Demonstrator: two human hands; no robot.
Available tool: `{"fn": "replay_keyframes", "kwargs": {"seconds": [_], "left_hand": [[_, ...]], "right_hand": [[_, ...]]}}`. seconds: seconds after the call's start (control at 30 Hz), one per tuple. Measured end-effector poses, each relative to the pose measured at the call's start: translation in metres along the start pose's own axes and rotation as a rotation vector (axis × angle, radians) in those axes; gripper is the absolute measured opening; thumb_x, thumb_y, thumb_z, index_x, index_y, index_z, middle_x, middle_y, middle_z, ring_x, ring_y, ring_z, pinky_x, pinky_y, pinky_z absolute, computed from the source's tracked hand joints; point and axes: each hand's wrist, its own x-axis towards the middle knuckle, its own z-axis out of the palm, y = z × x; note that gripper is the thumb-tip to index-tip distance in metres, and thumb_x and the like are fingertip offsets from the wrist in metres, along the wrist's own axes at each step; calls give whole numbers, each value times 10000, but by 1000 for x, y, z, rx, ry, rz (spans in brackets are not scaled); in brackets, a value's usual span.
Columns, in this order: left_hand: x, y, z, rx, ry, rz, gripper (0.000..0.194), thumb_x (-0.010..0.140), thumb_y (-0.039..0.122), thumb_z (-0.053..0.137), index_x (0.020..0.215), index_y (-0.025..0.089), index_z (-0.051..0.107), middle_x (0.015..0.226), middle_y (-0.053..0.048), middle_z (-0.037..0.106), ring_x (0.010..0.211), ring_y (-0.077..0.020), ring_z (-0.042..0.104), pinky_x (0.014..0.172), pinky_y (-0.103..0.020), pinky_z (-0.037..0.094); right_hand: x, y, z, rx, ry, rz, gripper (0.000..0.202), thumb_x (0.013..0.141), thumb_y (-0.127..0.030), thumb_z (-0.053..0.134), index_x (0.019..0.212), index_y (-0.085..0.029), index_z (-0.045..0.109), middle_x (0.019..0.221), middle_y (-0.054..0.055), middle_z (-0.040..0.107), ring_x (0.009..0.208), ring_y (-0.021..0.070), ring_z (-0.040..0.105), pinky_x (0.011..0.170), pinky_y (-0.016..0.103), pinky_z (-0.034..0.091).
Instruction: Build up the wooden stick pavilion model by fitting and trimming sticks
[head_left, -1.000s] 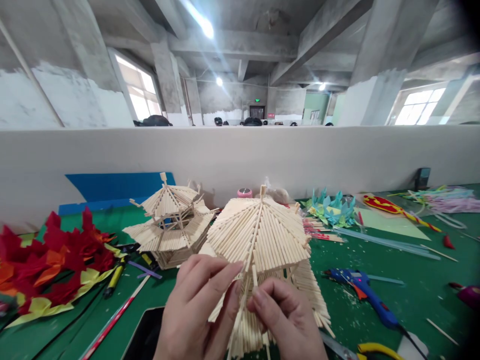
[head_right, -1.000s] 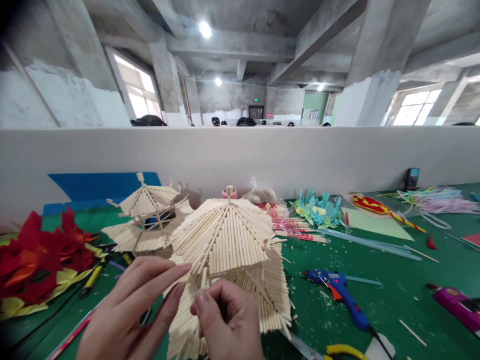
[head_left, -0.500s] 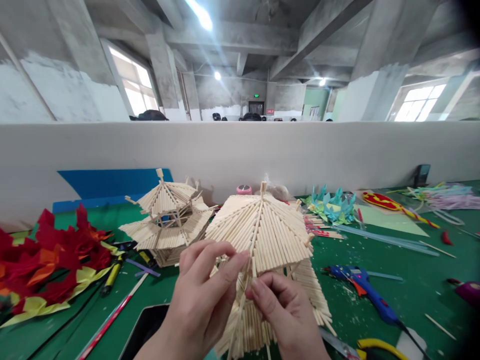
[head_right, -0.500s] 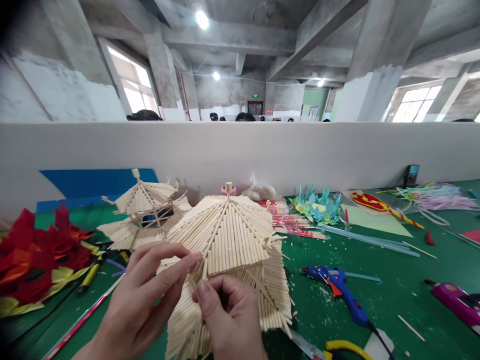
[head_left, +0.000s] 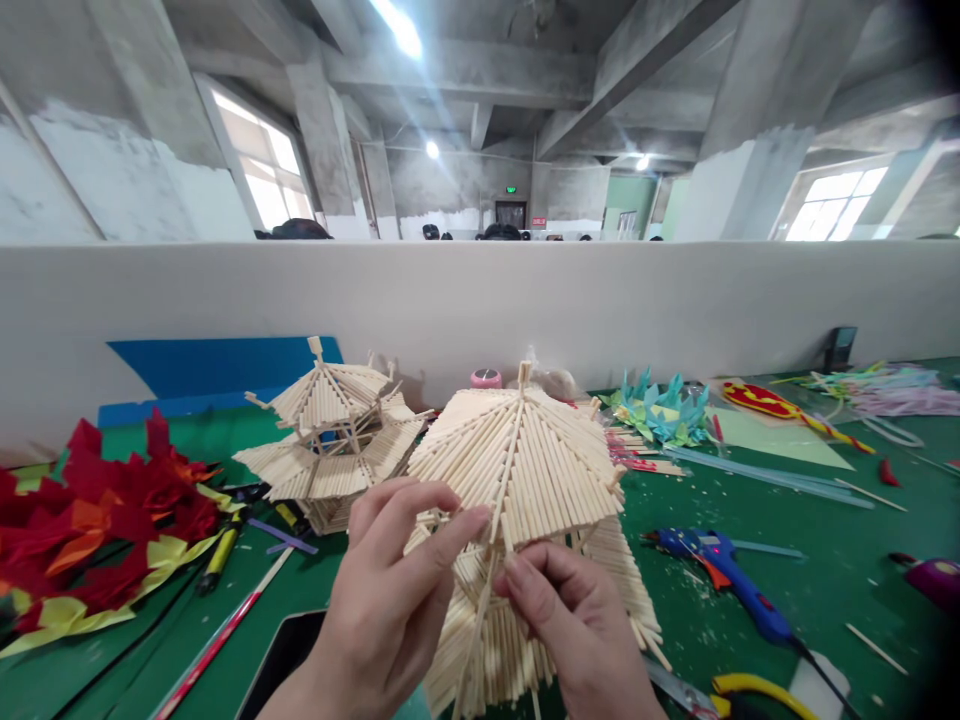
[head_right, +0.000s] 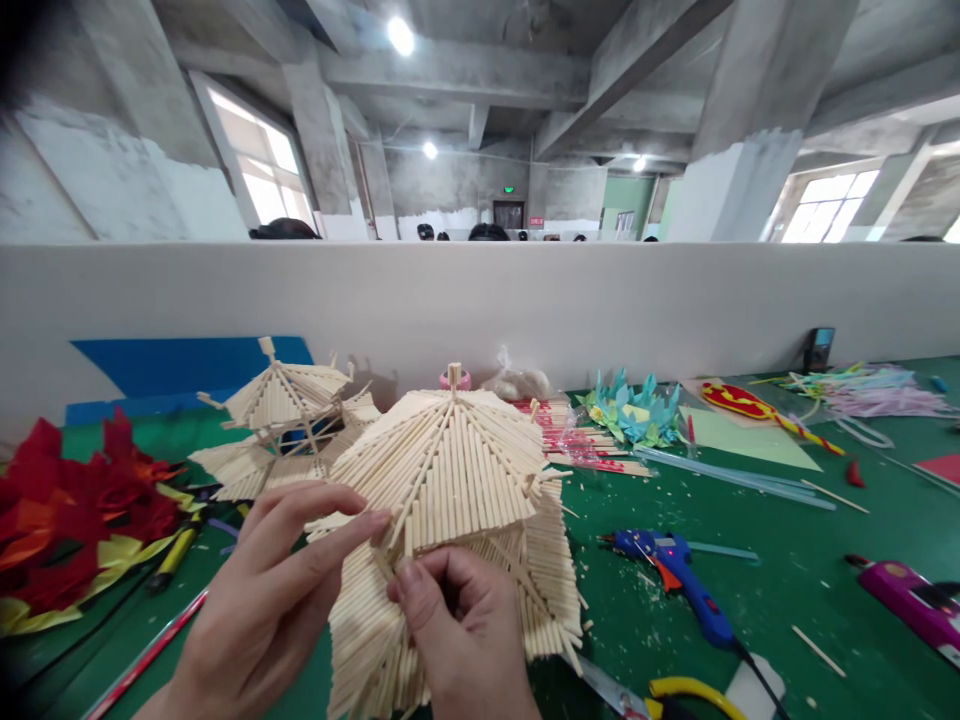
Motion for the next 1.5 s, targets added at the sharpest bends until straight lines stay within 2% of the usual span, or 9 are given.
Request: {"fn": "replay_keyframes", "kwargs": {"seconds": [0.17,0.5,0.8,1.07,1.2,1.3,1.4,1.5], "left_hand": [[-1,2,1,15,12,2,453,752,-53,397,1046,252,558,968,-46,513,905,-197,448,779,-396,373],[-2,-3,4,83,-31,130,423,752,-34,407,1078,198,545,998,-73,483,917,-227,420,754,-411,362],[-2,-4,8,172,0,136,401,757,6,431,1034,260,570,973,-52,498,890,-217,435,728,-383,359],[-4,-3,8,236,29,172,344,778,6,433,1006,215,584,975,-76,499,898,-241,427,748,-425,341],[-4,-4,8,236,19,175,356,773,-1,442,1022,211,583,977,-81,500,896,-244,433,754,-431,338],[-5,-3,8,236,32,176,351,776,15,445,1023,219,587,961,-77,511,884,-239,445,756,-419,340],[-6,-3,9,231,29,168,349,786,27,433,1030,226,583,963,-72,514,891,-237,440,763,-417,338],[-6,-4,9,232,19,167,358,794,29,417,1046,232,569,978,-65,502,900,-232,427,765,-417,334]], "right_hand": [[1,0,-1,-10,-24,-10,334,639,-481,645,555,-161,606,416,-63,396,410,55,311,414,197,255],[2,4,-2,-1,-23,-39,314,668,-448,633,563,-153,607,439,-56,411,423,49,339,414,185,242],[1,2,0,10,-32,-35,310,649,-451,644,558,-155,612,443,-47,456,431,55,374,434,187,293],[0,0,3,122,-2,49,300,590,-458,690,602,-162,647,460,-42,481,460,60,395,481,192,321],[1,1,3,263,-8,61,266,601,-415,697,595,-153,650,438,-41,479,448,49,346,450,180,237],[1,1,4,350,-34,159,233,604,-374,701,562,-152,646,424,-44,482,387,28,289,415,188,166],[2,0,4,421,-45,248,208,597,-337,712,536,-151,640,409,-50,485,360,12,294,397,168,162],[2,-1,5,481,-65,267,195,607,-311,709,533,-147,635,400,-61,477,341,-3,285,375,143,162]]}}
